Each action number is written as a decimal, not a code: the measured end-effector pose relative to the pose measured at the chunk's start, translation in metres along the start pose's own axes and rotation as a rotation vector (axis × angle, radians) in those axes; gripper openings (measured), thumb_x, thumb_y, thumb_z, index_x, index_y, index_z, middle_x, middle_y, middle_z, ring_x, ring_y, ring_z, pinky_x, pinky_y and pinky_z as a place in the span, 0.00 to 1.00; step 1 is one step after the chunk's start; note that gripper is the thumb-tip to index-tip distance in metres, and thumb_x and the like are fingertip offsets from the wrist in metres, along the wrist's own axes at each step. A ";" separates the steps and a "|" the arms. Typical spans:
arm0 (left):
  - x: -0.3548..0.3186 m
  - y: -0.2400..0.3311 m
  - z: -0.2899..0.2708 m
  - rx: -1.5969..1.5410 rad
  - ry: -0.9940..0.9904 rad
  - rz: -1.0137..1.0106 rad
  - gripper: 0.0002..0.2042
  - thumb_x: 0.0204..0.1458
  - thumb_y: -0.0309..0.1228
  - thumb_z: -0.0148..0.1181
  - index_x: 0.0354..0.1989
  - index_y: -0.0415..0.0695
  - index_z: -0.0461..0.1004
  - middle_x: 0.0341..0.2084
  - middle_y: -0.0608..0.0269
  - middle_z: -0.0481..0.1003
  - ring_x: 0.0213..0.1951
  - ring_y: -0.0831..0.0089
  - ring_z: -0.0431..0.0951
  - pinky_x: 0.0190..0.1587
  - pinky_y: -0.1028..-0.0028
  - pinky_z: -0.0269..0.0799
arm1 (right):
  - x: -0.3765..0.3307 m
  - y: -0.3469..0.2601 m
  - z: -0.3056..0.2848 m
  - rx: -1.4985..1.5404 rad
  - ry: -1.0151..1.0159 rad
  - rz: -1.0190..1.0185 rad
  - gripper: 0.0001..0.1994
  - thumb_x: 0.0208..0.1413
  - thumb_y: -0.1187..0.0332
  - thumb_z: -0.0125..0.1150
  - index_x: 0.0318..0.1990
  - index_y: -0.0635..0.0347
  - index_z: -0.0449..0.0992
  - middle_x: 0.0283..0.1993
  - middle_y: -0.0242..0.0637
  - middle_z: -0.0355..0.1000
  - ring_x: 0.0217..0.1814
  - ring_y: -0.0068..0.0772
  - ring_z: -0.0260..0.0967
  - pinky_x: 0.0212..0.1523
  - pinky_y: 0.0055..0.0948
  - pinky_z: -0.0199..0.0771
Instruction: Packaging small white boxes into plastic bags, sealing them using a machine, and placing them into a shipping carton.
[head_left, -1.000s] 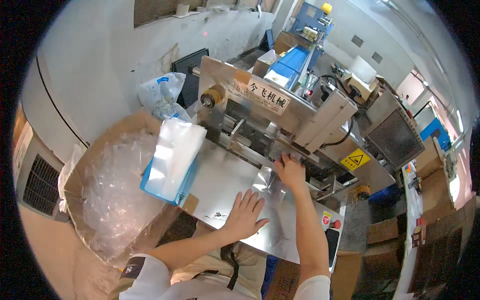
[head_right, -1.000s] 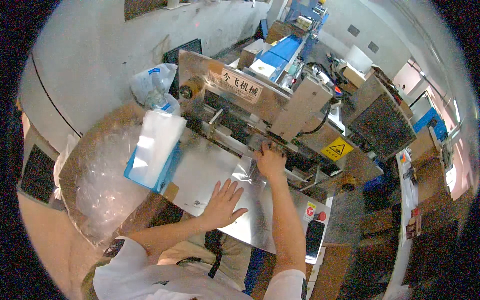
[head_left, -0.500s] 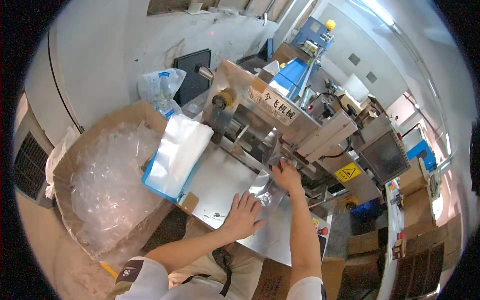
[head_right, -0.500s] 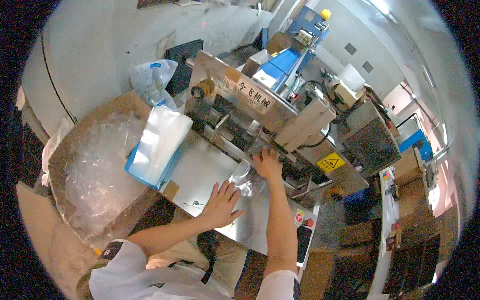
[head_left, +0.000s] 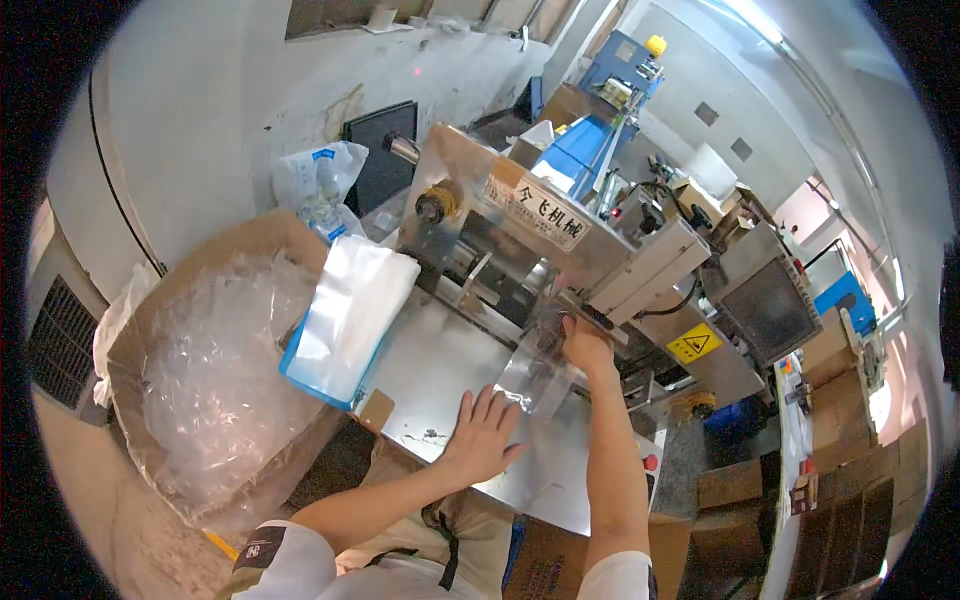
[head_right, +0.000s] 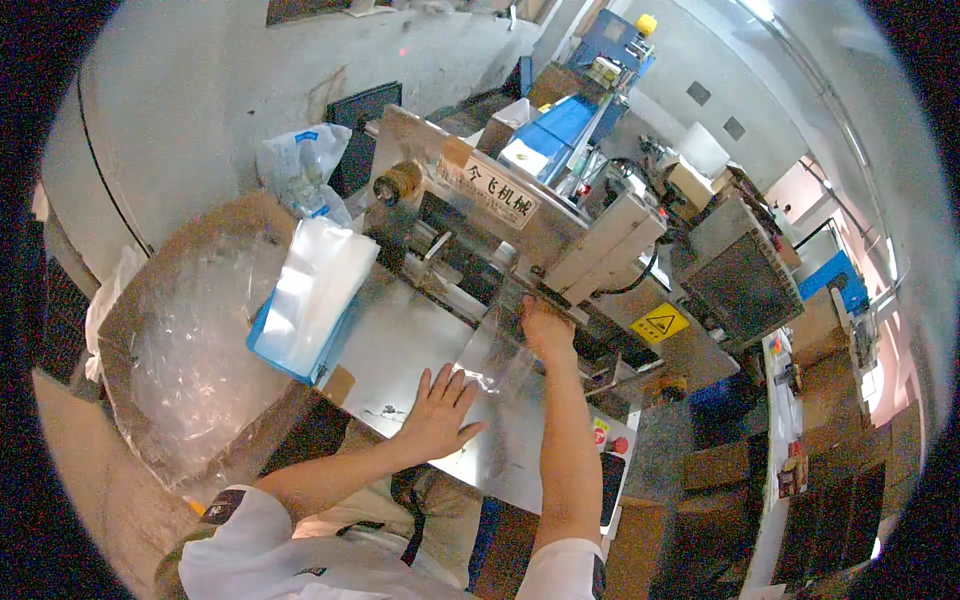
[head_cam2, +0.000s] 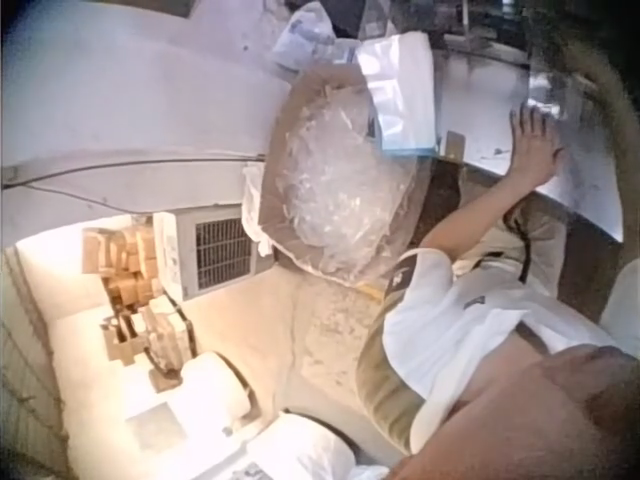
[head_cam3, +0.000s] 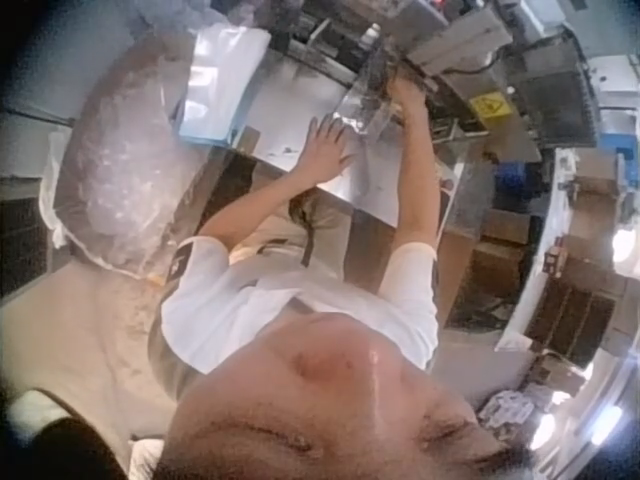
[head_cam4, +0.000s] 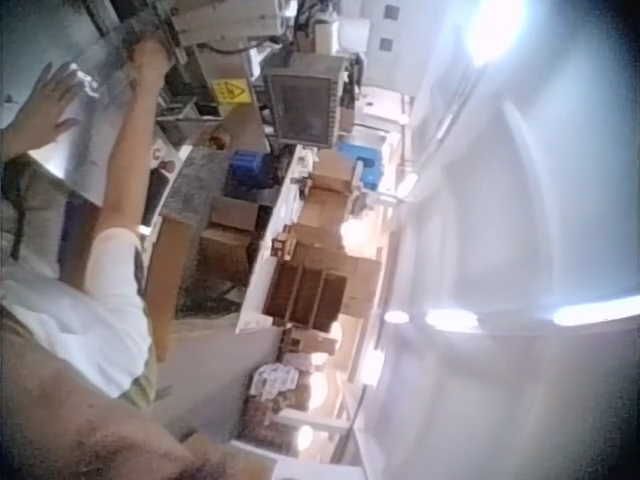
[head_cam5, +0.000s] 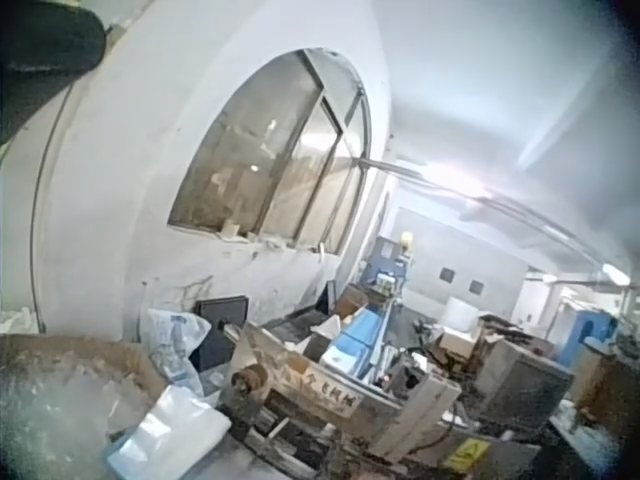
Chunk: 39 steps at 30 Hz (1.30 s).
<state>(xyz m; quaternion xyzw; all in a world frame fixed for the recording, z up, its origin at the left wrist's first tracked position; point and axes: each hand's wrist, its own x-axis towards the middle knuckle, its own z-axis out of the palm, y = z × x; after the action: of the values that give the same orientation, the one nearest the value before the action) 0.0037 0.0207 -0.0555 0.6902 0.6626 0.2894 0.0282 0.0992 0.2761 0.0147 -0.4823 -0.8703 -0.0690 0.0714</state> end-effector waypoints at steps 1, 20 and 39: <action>-0.007 -0.008 0.000 0.018 0.003 -0.029 0.34 0.57 0.54 0.49 0.61 0.37 0.64 0.62 0.40 0.60 0.67 0.42 0.51 0.67 0.40 0.40 | -0.001 -0.026 -0.017 0.048 -0.112 0.003 0.28 0.66 0.48 0.36 0.63 0.57 0.64 0.65 0.49 0.63 0.66 0.56 0.60 0.64 0.50 0.60; 0.010 -0.010 0.004 -0.052 0.188 -0.225 0.34 0.54 0.43 0.58 0.63 0.34 0.57 0.62 0.44 0.60 0.66 0.43 0.53 0.65 0.42 0.45 | -0.207 -0.023 -0.066 0.532 -0.042 -0.109 0.24 0.63 0.69 0.50 0.65 0.63 0.61 0.62 0.51 0.67 0.64 0.48 0.66 0.64 0.38 0.62; 0.007 -0.009 0.014 -0.037 0.189 -0.207 0.36 0.56 0.45 0.56 0.66 0.34 0.53 0.62 0.43 0.60 0.67 0.45 0.53 0.67 0.43 0.41 | -0.292 -0.021 -0.026 1.488 -0.180 0.330 0.20 0.64 0.70 0.54 0.61 0.68 0.66 0.54 0.44 0.74 0.56 0.33 0.70 0.58 0.30 0.68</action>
<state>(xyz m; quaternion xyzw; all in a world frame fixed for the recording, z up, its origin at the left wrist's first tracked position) 0.0013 0.0333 -0.0690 0.5873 0.7246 0.3606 0.0081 0.2364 0.0178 -0.0165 -0.4348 -0.6068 0.5860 0.3154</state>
